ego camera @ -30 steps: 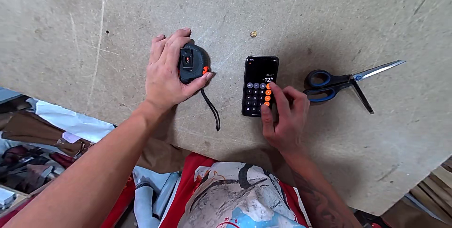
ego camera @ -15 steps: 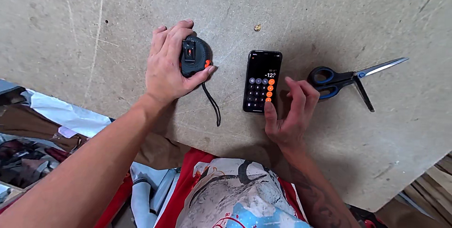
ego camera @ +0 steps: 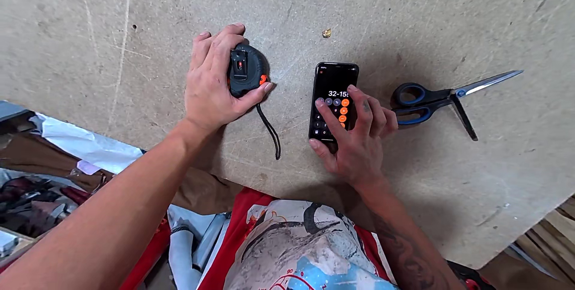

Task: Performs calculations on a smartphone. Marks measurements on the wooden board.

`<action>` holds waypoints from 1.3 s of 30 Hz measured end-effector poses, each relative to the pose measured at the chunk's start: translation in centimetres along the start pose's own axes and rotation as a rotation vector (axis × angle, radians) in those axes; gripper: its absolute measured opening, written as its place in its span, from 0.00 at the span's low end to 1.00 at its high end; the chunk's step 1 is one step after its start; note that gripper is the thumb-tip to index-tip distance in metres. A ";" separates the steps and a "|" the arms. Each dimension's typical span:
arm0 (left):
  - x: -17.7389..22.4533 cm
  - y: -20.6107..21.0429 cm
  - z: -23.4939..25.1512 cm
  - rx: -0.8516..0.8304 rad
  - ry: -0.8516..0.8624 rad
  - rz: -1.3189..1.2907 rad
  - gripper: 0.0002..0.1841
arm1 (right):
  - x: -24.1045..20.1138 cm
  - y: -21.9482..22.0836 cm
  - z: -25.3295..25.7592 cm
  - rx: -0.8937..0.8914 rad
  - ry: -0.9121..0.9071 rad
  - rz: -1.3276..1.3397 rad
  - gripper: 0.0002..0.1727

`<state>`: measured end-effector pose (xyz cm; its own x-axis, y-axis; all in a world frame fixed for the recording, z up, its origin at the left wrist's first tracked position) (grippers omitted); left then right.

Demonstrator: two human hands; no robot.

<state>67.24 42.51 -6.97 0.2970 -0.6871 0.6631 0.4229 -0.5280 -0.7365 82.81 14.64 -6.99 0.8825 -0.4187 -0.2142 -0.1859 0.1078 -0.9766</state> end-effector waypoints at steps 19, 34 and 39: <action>-0.2 0.1 0.0 0.001 0.008 -0.009 0.44 | 0.9 0.4 -1.7 0.348 0.040 0.247 0.13; -0.1 0.0 0.0 -0.004 0.006 -0.008 0.44 | 0.5 0.1 -1.2 0.289 0.074 0.075 0.22; -0.1 0.1 0.0 -0.002 0.005 -0.015 0.44 | 0.8 0.1 -1.4 0.450 0.125 0.121 0.13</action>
Point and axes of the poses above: each hand's wrist, its own z-axis towards the middle knuckle, its own y-axis out of the palm, x = y × z, the point moved 1 cm from there along z, towards the middle knuckle, and after that the axes turned 11 degrees about -z, right-handed, at the moved point
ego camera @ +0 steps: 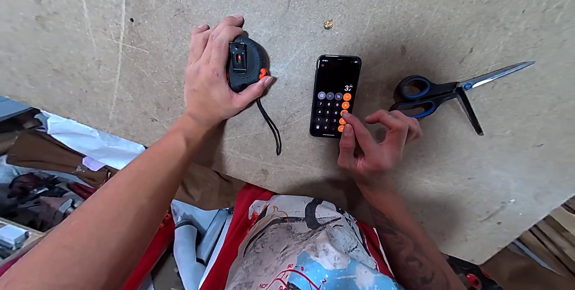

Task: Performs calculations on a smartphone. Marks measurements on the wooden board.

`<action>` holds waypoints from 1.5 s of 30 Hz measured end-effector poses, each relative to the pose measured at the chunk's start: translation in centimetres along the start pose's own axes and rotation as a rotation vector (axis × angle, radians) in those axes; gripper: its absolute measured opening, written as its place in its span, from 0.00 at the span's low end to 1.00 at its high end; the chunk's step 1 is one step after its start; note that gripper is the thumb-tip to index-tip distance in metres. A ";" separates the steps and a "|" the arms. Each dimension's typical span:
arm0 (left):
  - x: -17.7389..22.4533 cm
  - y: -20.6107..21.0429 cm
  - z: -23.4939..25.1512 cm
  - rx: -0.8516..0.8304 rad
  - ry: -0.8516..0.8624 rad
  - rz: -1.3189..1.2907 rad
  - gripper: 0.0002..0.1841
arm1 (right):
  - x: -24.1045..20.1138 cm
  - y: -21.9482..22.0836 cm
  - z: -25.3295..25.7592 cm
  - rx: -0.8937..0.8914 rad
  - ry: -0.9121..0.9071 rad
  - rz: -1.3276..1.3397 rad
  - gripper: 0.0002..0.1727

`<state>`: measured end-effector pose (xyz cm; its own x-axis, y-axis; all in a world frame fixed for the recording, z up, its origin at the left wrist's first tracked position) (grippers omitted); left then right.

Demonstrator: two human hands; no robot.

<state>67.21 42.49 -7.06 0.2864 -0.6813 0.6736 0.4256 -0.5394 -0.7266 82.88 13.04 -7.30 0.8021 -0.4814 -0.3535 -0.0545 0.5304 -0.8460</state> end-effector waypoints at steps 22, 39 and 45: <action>0.0 0.0 0.1 0.009 0.010 0.005 0.44 | 0.0 -0.2 -0.8 -0.129 -0.098 0.112 0.16; 0.0 0.0 0.1 0.001 -0.007 0.010 0.44 | -0.2 0.1 0.0 -0.253 -0.045 0.061 0.17; 0.0 0.1 0.0 0.001 0.003 0.006 0.44 | 0.1 0.1 -0.2 -0.156 -0.009 0.095 0.16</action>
Point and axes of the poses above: each hand's wrist, its own z-axis towards the middle knuckle, its own y-axis out of the palm, x = y × z, the point moved 1 cm from there along z, towards the middle knuckle, and after that the axes turned 11 degrees about -z, right-handed, at the moved point
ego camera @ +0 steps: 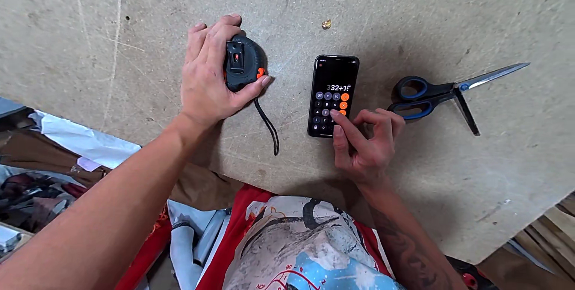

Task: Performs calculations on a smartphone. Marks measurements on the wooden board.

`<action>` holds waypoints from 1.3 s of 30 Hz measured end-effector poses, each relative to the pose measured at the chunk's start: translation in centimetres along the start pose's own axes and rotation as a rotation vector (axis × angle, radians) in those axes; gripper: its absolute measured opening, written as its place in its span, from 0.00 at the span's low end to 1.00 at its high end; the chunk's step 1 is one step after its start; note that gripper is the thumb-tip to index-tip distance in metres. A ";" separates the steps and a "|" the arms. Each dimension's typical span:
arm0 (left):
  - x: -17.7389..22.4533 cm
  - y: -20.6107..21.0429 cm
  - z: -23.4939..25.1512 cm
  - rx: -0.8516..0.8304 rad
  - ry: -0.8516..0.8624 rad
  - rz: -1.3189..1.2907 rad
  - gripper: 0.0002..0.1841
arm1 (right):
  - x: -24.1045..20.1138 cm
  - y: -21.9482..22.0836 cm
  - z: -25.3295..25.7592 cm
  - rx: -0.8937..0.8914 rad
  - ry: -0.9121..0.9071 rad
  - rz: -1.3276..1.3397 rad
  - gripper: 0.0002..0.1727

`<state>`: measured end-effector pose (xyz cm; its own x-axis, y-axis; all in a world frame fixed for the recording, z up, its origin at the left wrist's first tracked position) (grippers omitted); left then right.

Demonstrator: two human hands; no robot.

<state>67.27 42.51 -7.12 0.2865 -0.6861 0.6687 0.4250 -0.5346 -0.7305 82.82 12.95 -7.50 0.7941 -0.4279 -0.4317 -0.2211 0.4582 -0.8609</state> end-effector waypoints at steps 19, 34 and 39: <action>-0.1 0.0 0.0 0.007 0.004 0.009 0.44 | 0.8 -0.2 0.3 0.019 0.189 0.247 0.38; -0.1 0.0 0.0 0.005 -0.002 0.002 0.44 | 0.4 -0.1 0.4 0.057 0.193 0.066 0.16; 0.0 0.0 0.0 0.007 -0.007 0.001 0.44 | 0.2 -0.1 0.4 0.014 0.114 0.077 0.16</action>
Point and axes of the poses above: each hand's wrist, its own z-axis towards the middle knuckle, its own y-axis out of the palm, x = y × z, the point moved 1 cm from there along z, towards the middle knuckle, and after that the axes turned 11 degrees about -z, right-handed, at the moved point
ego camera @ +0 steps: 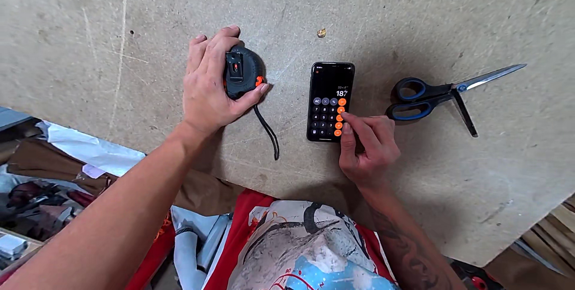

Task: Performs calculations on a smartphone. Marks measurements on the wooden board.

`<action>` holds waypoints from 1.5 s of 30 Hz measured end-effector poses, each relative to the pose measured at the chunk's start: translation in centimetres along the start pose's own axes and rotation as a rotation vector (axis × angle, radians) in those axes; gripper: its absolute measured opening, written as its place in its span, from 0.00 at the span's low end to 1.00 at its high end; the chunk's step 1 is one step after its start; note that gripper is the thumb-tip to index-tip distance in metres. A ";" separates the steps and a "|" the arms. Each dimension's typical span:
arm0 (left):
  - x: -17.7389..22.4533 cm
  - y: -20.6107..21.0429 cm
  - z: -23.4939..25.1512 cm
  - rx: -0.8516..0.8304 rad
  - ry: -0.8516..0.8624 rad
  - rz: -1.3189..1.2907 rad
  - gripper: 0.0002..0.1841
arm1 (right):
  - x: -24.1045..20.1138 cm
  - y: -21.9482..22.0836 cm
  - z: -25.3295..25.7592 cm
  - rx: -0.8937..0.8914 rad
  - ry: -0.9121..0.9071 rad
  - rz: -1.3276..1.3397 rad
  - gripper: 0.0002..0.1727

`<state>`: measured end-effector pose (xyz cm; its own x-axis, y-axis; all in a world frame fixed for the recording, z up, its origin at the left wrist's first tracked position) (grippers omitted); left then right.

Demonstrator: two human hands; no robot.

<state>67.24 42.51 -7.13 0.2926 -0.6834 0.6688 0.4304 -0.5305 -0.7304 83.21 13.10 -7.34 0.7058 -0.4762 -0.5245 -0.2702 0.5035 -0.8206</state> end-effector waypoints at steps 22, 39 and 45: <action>0.4 0.0 0.0 0.008 -0.019 0.058 0.44 | 0.5 0.5 0.0 0.170 0.159 0.044 0.18; 0.7 0.1 -0.4 0.004 -0.045 0.080 0.45 | 3.3 -6.7 -12.2 -0.081 0.150 -0.224 0.18; 0.6 0.3 -0.5 0.030 -0.040 0.104 0.45 | 5.0 -9.3 -5.6 0.031 0.348 -0.387 0.22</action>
<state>67.14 41.73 -7.02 0.3706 -0.7131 0.5951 0.4214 -0.4419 -0.7919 85.56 1.99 -3.60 0.4894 -0.8403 -0.2331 -0.0095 0.2622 -0.9650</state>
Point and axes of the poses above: each hand's wrist, its own z-axis towards the middle knuckle, its own y-axis out of the palm, x = y × z, the point moved 1 cm from there along z, towards the middle knuckle, and after that the axes turned 11 degrees about -z, right-handed, at the moved point
